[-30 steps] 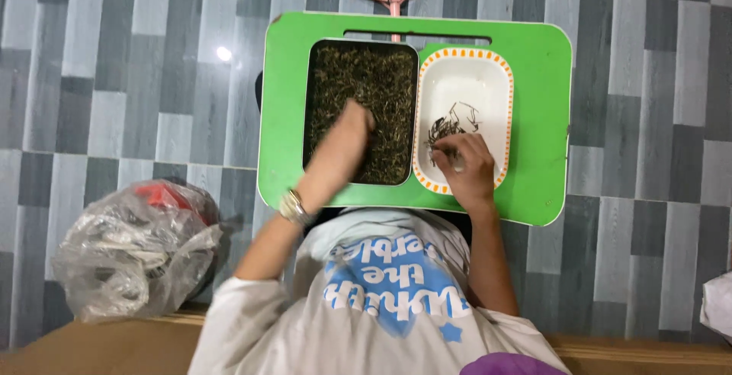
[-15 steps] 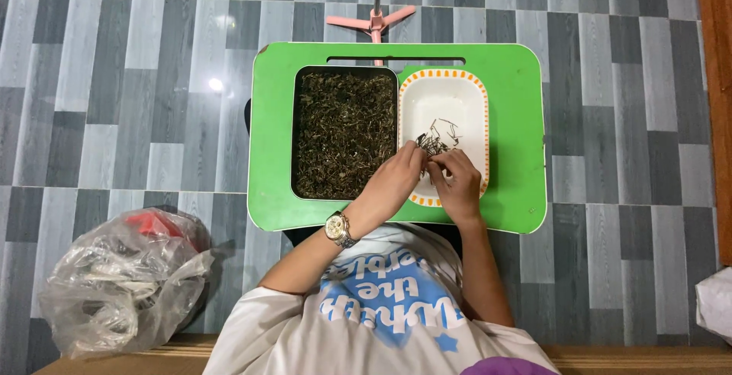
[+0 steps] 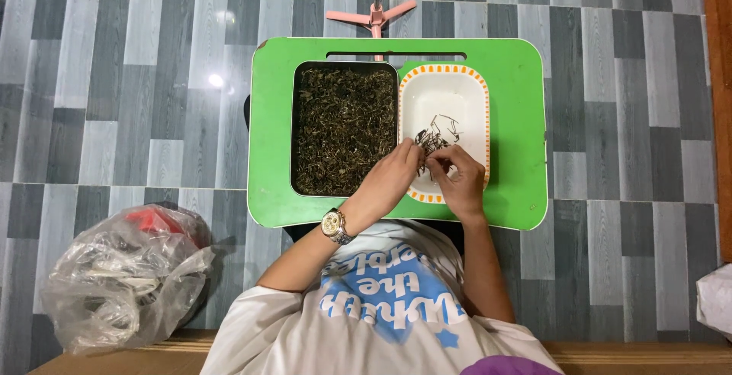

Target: Sorting through dried tea leaves to manually remove stems and debris

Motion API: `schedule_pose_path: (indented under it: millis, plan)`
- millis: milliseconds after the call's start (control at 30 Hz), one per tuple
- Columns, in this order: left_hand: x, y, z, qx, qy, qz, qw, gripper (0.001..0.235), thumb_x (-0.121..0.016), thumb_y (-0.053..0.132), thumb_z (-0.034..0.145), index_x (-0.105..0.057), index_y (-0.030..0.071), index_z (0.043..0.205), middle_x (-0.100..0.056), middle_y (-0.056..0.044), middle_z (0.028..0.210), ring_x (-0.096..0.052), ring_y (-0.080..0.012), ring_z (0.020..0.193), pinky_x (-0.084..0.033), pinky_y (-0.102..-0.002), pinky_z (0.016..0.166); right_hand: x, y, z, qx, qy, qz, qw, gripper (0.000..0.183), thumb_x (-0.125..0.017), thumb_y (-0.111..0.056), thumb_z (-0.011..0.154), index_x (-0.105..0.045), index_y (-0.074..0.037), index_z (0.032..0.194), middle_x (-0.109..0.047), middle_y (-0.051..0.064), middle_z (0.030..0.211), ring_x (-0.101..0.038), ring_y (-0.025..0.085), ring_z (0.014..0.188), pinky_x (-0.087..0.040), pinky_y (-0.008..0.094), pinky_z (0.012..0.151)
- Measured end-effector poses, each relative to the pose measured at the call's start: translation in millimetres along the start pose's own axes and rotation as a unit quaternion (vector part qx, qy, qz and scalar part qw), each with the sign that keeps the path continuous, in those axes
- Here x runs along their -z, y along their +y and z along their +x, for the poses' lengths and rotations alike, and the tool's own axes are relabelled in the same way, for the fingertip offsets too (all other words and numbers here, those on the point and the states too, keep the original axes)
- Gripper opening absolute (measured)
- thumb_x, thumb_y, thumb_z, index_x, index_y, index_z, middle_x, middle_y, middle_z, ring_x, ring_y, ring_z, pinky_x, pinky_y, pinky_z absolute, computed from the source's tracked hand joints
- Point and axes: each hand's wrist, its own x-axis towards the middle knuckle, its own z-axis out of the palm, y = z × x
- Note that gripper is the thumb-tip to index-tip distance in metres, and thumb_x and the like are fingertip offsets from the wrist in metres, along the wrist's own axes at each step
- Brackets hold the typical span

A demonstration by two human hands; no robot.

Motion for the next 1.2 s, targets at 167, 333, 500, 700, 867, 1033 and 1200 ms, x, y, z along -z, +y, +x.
schedule_pose_path:
  millis: [167,333,500,700,867,1033,1200]
  plan:
    - [-0.6,-4.1,-4.5,0.026,-0.008,-0.071,0.997,0.008,-0.048,0.000,0.100,-0.052,0.001,0.107,-0.054,-0.015,0.101,-0.067,-0.0414,0.099,-0.058,-0.045,0.080,-1.3,2.0,-1.2,0.001,-0.010,0.010,1.000,0.004,-0.075,-0.014,0.098,-0.074,-0.011,0.095,-0.064,0.006,0.075,-0.061,0.021,0.063,-0.051,0.036,0.064]
    - [5.9,-6.8,-4.5,0.042,-0.018,-0.190,0.981,0.013,-0.047,0.012,0.106,-0.052,0.000,0.108,-0.053,-0.017,0.098,-0.065,-0.0486,0.095,-0.057,-0.052,0.076,-2.5,9.6,-4.2,-0.001,-0.040,0.013,0.999,0.008,-0.072,-0.015,0.100,-0.071,-0.009,0.093,-0.062,0.007,0.072,-0.060,0.021,0.063,-0.050,0.036,0.064]
    - [-4.2,-9.7,-2.6,0.048,-0.014,-0.169,0.984,0.016,-0.048,0.014,0.106,-0.053,-0.001,0.107,-0.053,-0.018,0.097,-0.065,-0.0481,0.093,-0.056,-0.052,0.074,-2.6,12.4,-5.3,-0.022,-0.034,0.014,0.999,0.010,-0.072,-0.015,0.101,-0.071,-0.007,0.095,-0.064,0.007,0.073,-0.060,0.020,0.064,-0.050,0.035,0.065]
    - [2.9,-4.0,6.1,0.066,-0.011,-0.148,0.987,0.017,-0.051,0.013,0.106,-0.058,-0.002,0.110,-0.056,-0.015,0.096,-0.069,-0.0417,0.092,-0.058,-0.048,0.075,-0.9,6.8,-3.1,-0.032,-0.035,-0.002,0.999,0.010,-0.078,-0.010,0.096,-0.069,-0.007,0.101,-0.068,0.010,0.077,-0.066,0.024,0.067,-0.053,0.038,0.067]
    - [-1.3,-39.9,-0.2,0.113,-0.012,-0.126,0.986,0.023,-0.050,0.023,0.109,-0.060,0.003,0.106,-0.057,-0.011,0.087,-0.069,-0.0321,0.081,-0.058,-0.041,0.069,-1.6,15.2,-6.2,-0.034,-0.009,-0.009,0.999,0.012,-0.078,-0.013,0.098,-0.067,-0.008,0.094,-0.067,0.008,0.073,-0.064,0.021,0.064,-0.052,0.035,0.064]
    - [6.6,-103.9,-19.1,0.127,0.058,0.080,0.987,0.024,-0.068,0.031,0.098,-0.064,0.008,0.102,-0.065,-0.014,0.092,-0.070,-0.0343,0.086,-0.057,-0.046,0.071,-3.1,16.7,-4.6,0.000,0.010,-0.022,1.000,0.019,-0.080,-0.015,0.096,-0.066,-0.008,0.086,-0.063,0.007,0.066,-0.060,0.021,0.058,-0.049,0.034,0.059]
    - [9.2,-136.0,-29.9,0.177,-0.037,0.249,0.952,0.047,-0.071,0.036,0.095,-0.061,0.006,0.130,-0.059,-0.018,0.128,-0.062,-0.0309,0.113,-0.055,-0.042,0.088,-4.5,5.3,0.5,0.042,0.020,-0.033,0.998,0.020,-0.072,-0.013,0.103,-0.070,-0.011,0.083,-0.054,0.001,0.063,-0.054,0.017,0.055,-0.047,0.029,0.059]
